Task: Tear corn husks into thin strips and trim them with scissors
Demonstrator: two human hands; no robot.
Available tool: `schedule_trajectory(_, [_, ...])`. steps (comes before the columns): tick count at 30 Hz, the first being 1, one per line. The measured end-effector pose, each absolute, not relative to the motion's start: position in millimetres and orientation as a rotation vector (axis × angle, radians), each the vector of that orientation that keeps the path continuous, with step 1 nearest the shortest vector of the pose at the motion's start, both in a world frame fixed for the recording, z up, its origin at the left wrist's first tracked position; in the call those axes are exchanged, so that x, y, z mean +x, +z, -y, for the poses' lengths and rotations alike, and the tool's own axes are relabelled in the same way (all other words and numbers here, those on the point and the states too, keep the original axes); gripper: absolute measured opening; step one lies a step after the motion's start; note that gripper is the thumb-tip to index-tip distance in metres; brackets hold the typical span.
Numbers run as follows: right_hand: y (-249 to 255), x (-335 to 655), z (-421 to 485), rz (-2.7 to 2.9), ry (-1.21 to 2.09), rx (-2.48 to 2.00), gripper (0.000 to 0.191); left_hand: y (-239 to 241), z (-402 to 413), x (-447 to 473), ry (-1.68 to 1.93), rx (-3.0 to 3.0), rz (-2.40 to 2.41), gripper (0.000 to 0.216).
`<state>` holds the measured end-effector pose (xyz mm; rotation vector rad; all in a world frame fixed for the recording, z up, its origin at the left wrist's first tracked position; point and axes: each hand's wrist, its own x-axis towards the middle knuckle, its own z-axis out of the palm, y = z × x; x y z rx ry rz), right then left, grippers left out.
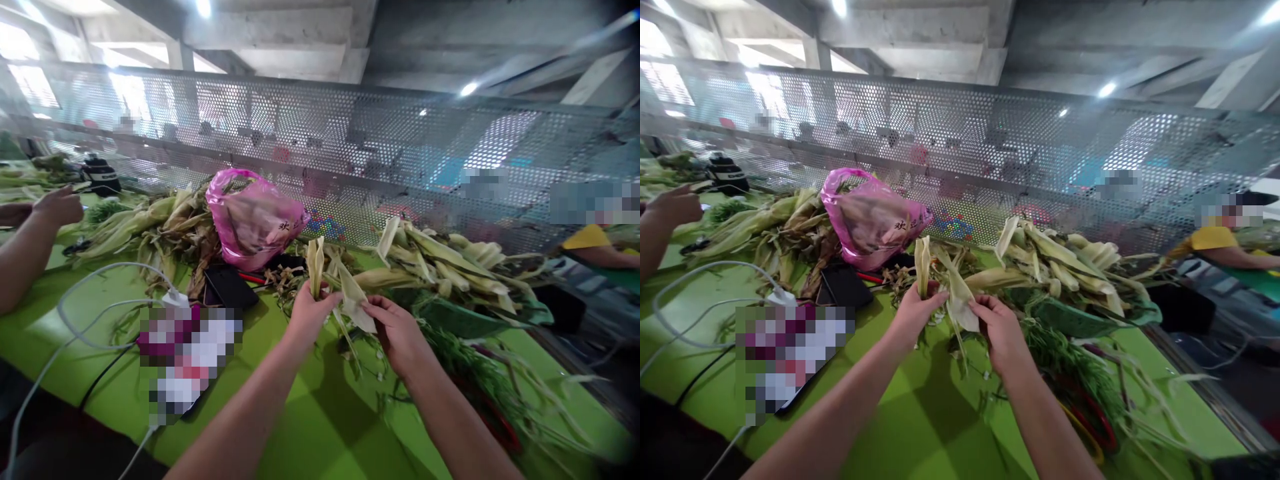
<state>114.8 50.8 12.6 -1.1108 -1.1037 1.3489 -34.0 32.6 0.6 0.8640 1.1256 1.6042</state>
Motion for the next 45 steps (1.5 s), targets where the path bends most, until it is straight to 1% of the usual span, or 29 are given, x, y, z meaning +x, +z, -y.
schedule_trajectory(4, [13,111,-48,1.079,1.415,-1.108,0.034,2,-29,-30,1.411,0.959,-0.974,0.029])
schedule_trajectory(8, [15,111,-45,1.144,1.444,-1.130,0.032,-3,-33,-31,1.411,1.003,-0.964,0.025])
schedule_trajectory(13, [19,117,-47,1.396,1.288,-1.177,0.031,-8,-36,-33,1.353,1.170,-1.119,0.023])
schedule_trajectory(18, [20,120,-49,1.538,1.160,-1.192,0.030,-9,-36,-33,1.323,1.286,-1.194,0.024])
schedule_trajectory(25, [23,119,-46,1.712,0.981,-1.237,0.020,-10,-35,-33,1.324,1.446,-1.294,0.026])
schedule_trajectory(29, [24,118,-45,1.794,0.855,-1.269,0.018,-6,-29,-32,1.341,1.543,-1.321,0.020])
schedule_trajectory(32, [21,117,-46,1.724,0.876,-1.287,0.014,-5,-25,-29,1.385,1.576,-1.307,0.013])
schedule_trajectory(34, [17,118,-49,1.636,0.962,-1.277,0.015,-5,-25,-26,1.411,1.554,-1.253,0.010])
schedule_trajectory(37, [11,122,-56,1.541,1.032,-1.277,0.020,-1,-26,-27,1.462,1.398,-1.106,0.013])
schedule_trajectory(40, [11,135,-65,1.434,1.010,-1.298,0.020,9,-28,-37,1.586,1.124,-0.985,0.019])
schedule_trajectory(45, [21,171,-75,1.203,0.937,-1.296,0.016,22,-31,-60,1.826,0.711,-0.999,0.031])
